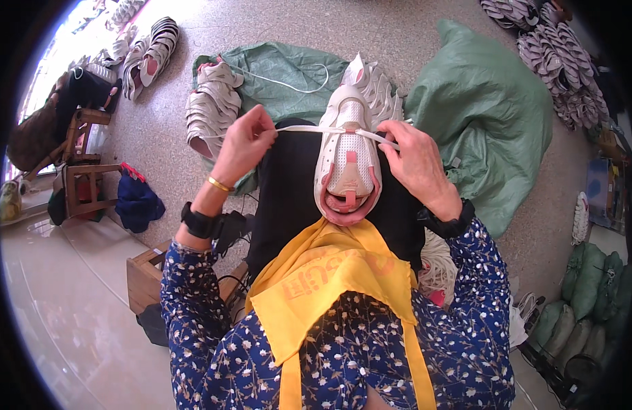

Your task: The person sits on the floor and laces a white sneaker with pink accents. They thread the white laces through the eyelets, pull them tight, and tie a knot at the top. The person then places the finished shoe on a pile of other shoes.

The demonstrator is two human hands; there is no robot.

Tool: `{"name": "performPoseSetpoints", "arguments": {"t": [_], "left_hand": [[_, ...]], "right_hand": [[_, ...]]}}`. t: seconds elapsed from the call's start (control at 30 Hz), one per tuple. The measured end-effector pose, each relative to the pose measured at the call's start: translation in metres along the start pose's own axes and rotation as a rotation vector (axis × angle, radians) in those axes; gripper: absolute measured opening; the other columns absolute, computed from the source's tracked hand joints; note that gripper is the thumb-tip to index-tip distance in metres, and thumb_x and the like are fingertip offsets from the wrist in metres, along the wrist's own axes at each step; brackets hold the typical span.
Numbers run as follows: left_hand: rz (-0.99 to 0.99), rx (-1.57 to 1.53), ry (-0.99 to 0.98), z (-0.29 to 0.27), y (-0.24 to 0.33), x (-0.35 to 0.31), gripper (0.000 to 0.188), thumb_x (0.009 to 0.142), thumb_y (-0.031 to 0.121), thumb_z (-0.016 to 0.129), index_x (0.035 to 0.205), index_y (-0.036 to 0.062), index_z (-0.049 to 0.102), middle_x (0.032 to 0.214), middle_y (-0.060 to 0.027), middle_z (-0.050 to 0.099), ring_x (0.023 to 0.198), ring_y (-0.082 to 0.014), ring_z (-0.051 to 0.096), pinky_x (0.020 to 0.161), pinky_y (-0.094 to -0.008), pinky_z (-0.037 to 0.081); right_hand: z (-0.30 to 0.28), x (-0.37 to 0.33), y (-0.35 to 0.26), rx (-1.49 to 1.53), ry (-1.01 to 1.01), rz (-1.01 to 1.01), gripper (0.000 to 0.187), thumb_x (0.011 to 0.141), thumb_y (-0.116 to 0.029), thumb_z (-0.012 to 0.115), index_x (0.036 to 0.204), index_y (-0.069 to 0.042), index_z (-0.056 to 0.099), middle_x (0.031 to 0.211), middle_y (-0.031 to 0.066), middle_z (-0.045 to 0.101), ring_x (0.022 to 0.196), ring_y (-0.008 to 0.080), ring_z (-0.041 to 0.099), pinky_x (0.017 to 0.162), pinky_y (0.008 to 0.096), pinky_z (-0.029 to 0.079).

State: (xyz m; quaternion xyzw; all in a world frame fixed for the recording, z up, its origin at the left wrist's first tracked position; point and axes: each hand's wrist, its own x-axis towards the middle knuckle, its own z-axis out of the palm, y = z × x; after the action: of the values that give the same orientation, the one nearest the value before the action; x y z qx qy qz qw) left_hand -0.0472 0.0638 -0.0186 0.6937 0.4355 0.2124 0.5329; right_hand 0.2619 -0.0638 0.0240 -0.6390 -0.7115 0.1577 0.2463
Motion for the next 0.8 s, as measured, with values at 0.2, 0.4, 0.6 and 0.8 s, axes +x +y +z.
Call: {"name": "performPoseSetpoints", "arguments": {"t": [0.2,0.4,0.6,0.8], "left_hand": [[0.487,0.570,0.256,0.030,0.031,-0.006,0.023,0.082,0.000,0.071,0.101,0.0004,0.057,0.097,-0.0131,0.061,0.091,-0.0350,0.060,0.081,-0.0419,0.051],[0.507,0.565,0.148,0.043,0.033,-0.004,0.024,0.083,0.008,0.075,0.097,0.0020,0.057,0.093,-0.0147,0.056,0.091,-0.0382,0.059,0.079,-0.0445,0.049],[0.485,0.601,0.171,0.049,0.033,0.001,0.021,0.086,0.009,0.074,0.095,0.0027,0.056,0.090,-0.0138,0.054,0.088,-0.0362,0.059,0.076,-0.0441,0.049],[0.592,0.733,0.173,0.052,0.032,0.005,0.013,0.091,0.009,0.068,0.096,0.0030,0.058,0.091,-0.0135,0.053,0.088,-0.0345,0.058,0.076,-0.0439,0.050]], "right_hand": [[0.009,-0.002,0.005,-0.001,0.077,-0.037,0.024,0.089,0.001,0.066,0.112,-0.002,0.063,0.093,0.0161,0.069,0.086,0.0369,0.069,0.074,0.0449,0.055],[0.002,0.000,-0.003,0.212,-0.034,0.166,0.017,0.089,-0.002,0.066,0.106,-0.002,0.063,0.090,0.0187,0.070,0.084,0.0373,0.070,0.071,0.0451,0.055],[-0.005,0.004,-0.008,0.119,-0.020,0.096,0.016,0.087,-0.005,0.067,0.103,-0.002,0.063,0.088,0.0175,0.068,0.082,0.0380,0.068,0.071,0.0461,0.053],[0.002,0.001,0.014,0.035,0.138,0.030,0.009,0.092,-0.005,0.065,0.100,-0.002,0.065,0.091,0.0170,0.068,0.087,0.0393,0.067,0.073,0.0481,0.053]]}}
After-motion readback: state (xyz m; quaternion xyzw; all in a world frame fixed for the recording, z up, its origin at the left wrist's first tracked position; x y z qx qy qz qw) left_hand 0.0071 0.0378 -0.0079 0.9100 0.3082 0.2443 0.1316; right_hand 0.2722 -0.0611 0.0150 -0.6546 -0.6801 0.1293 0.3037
